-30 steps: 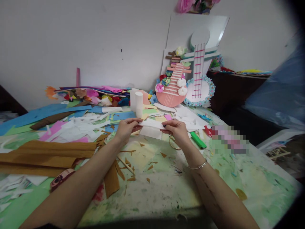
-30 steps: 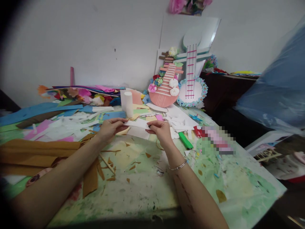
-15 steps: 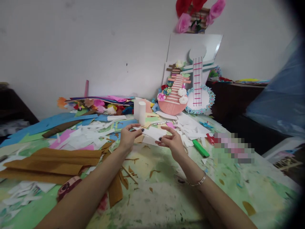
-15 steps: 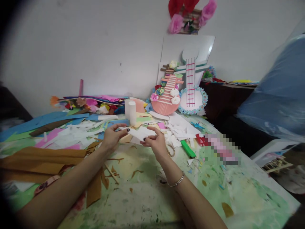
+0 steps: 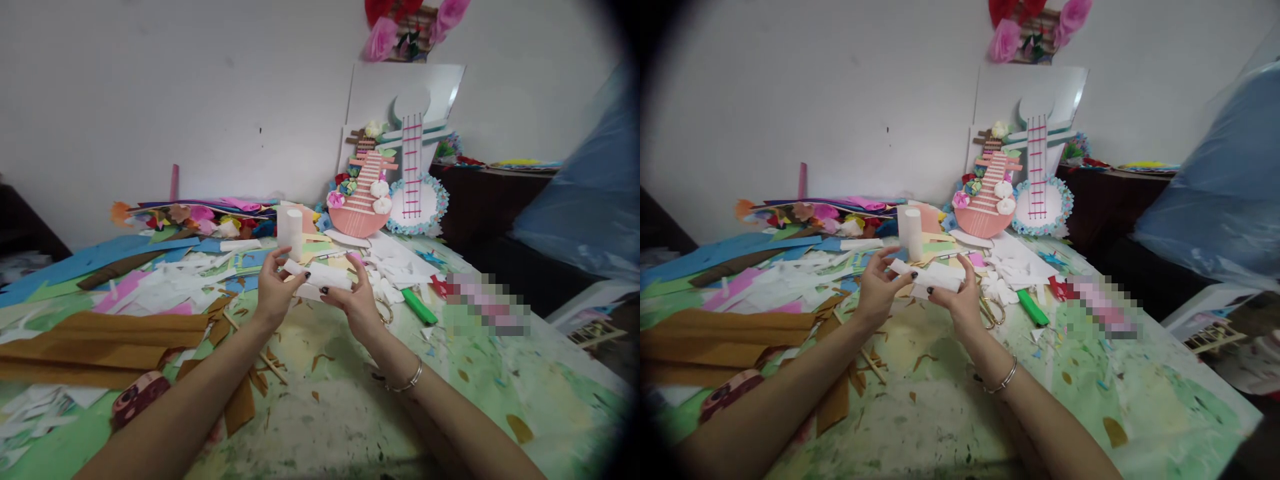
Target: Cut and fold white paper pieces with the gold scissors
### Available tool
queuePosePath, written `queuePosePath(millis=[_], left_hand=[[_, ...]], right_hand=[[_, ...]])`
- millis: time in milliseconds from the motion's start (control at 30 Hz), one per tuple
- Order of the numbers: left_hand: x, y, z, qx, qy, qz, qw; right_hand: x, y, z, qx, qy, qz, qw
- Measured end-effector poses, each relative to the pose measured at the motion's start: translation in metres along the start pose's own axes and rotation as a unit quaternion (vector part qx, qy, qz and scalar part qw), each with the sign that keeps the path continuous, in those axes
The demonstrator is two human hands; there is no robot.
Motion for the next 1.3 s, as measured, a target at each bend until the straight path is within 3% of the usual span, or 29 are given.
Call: queuePosePath(millis=[233,433,567,1033,1300], left_hand=[[-0.007,-0.001,0.0,0.009,-0.052,-0.064,0.997],[-0.007,-0.001,0.002,0.007,0.008,-0.016,1.0],[-0.008,-0.003,0.003,0.008,0.019,-0.022,1.0],[-0.006,-0.004,0.006,0.048,-0.081,-0.106,0.99],[-0.006,-0.007,0.008,0.067,-0.092,-0.119,0.986]], right_hand=[[-0.003,-0.008,0.006,0.011,0.014,-0.007,1.0],[-0.006,-0.007,0.006,-0.025,0.036,0.023,0.999],[-0.005,-0.007,0.007,-0.013,0.048,0.028,0.998],[-0.003,-0.015,0.012,0.033,0.006,0.045,0.998],[-0.008,-0.017,0.013,0.049,0.011,0.045,0.998]])
Point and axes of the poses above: each hand's wrist, its own z-axis towards the middle knuckle, its own y-axis out of the palm, x = y × z, the point moved 2 cm from there along z, towards the middle knuckle, and after that the axes turned 4 degrees about y, right-handed, at the moved point
